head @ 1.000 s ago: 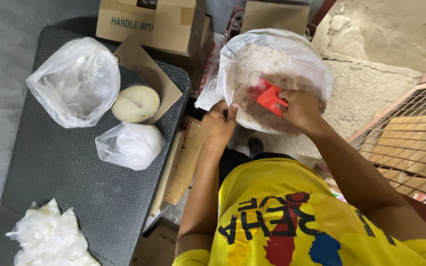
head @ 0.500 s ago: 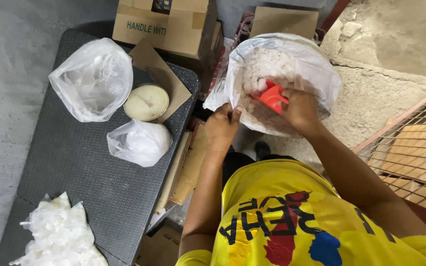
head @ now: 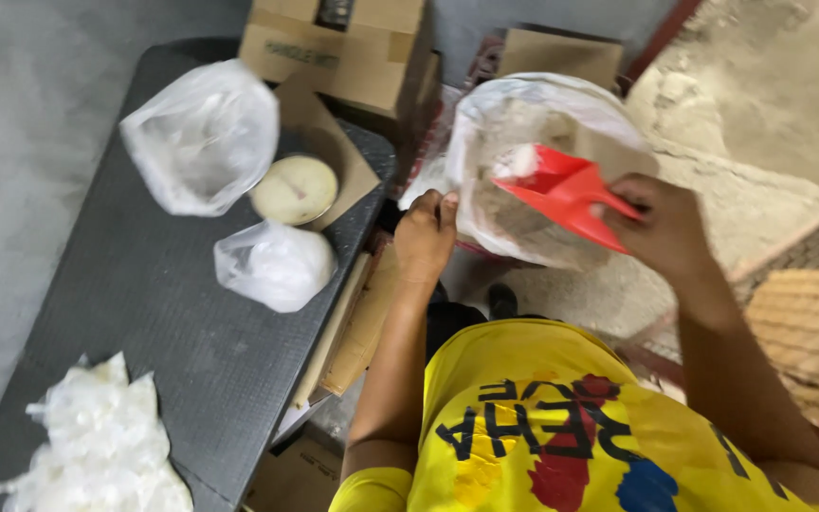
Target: Bagging and weighing white powder from a large sack into smaller plastic bags.
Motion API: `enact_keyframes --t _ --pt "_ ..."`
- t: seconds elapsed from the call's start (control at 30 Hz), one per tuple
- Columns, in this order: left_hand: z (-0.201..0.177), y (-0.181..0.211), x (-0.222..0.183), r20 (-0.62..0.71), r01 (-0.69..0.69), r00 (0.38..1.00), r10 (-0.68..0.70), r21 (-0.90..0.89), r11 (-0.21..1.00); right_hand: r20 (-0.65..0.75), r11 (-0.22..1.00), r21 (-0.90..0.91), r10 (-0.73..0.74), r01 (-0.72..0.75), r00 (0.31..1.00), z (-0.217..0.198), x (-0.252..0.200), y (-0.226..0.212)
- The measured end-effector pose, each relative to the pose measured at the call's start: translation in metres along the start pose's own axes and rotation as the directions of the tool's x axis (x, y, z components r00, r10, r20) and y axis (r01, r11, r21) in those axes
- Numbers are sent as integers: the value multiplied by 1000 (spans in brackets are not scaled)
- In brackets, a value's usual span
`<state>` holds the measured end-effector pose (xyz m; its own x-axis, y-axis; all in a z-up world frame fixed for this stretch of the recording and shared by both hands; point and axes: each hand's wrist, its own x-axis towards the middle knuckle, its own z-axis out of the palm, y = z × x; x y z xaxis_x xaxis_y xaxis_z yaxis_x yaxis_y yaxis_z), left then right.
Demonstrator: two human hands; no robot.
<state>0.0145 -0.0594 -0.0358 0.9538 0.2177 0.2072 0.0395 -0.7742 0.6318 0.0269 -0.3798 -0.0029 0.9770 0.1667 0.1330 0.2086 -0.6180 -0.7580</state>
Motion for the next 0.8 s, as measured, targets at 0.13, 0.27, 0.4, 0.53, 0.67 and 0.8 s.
enact_keyframes --t 0.13,0.27,0.4,0.53,0.67,0.8 --pt "-40 11 4 -118 29 992 -33 -40 999 53 983 179 -47 37 997 -30 4 -40" --pt "-88 5 11 -243 34 966 -84 -202 979 62 985 5 -173 173 983 -34 25 -93" --pt "-134 -27 20 -453 -139 888 85 -88 986 142 970 4 -242 244 960 -9 52 -131" --pt "-182 -67 33 -577 -83 811 96 49 995 192 945 59 -328 323 925 40 91 -187" --pt "-216 -113 41 -602 66 785 144 313 948 243 885 41 -459 464 854 105 131 -234" --pt "-227 -157 60 -532 160 847 12 277 947 243 853 -75 -487 517 839 167 167 -281"
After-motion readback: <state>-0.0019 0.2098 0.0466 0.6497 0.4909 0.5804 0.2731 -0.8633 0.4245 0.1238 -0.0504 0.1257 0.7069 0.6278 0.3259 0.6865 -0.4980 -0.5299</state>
